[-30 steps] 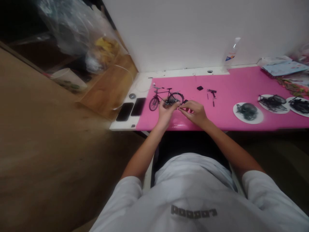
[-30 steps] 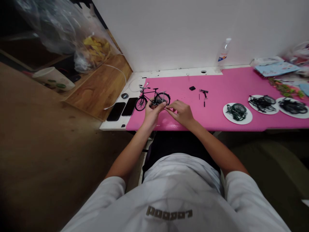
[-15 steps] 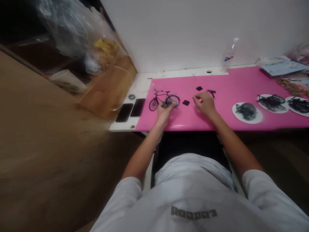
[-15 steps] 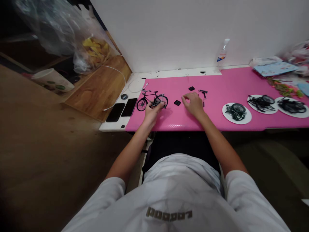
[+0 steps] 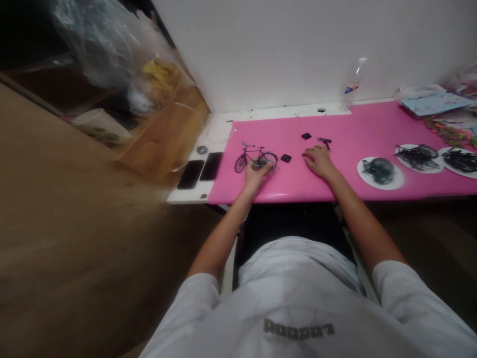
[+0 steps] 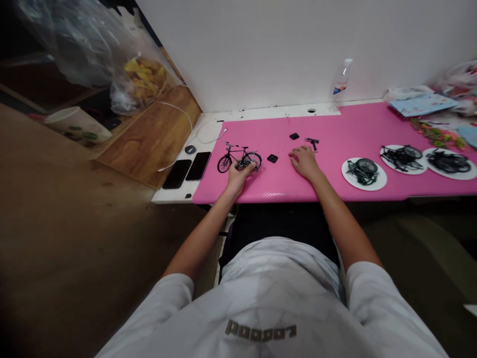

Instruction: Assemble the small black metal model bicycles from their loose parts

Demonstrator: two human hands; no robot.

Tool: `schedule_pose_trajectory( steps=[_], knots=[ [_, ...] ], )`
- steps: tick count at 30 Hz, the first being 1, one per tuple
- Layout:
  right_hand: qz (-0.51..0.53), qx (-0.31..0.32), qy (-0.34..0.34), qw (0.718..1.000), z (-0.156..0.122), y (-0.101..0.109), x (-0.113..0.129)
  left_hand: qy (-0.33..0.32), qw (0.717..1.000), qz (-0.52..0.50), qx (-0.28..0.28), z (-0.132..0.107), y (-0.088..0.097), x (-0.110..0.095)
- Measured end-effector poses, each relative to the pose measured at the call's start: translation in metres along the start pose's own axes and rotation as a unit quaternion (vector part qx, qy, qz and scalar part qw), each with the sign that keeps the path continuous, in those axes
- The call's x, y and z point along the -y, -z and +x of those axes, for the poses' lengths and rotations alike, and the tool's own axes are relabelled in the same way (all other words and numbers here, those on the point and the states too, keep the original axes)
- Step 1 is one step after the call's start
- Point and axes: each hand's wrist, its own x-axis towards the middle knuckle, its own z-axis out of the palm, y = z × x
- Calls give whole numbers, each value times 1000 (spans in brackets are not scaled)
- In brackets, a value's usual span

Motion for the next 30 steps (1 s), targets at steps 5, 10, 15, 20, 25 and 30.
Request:
schedule_pose_trajectory(
  steps=[5,10,15,20,25,30],
  knots=[
    [20,-74,-71,995,-2,-2,-3,-25,999,28,-8,-4,-4,0],
    [38,-117,-115,986,-4,-1,-1,-46,998,46,9,-6,-8,1],
    [39,-98,-97,990,-3,1,0,-59,997,48,16,-6,-10,0],
    [17,-84,-76,993,-3,-1,3,-56,997,51,22,-7,-10,0],
    [10,-97,-53,994,0,0,9,-43,997,53,23,-8,-11,0],
    [68,-132,-5,989,3,8,15,-43,998,39,28,-6,-12,2]
  ],
)
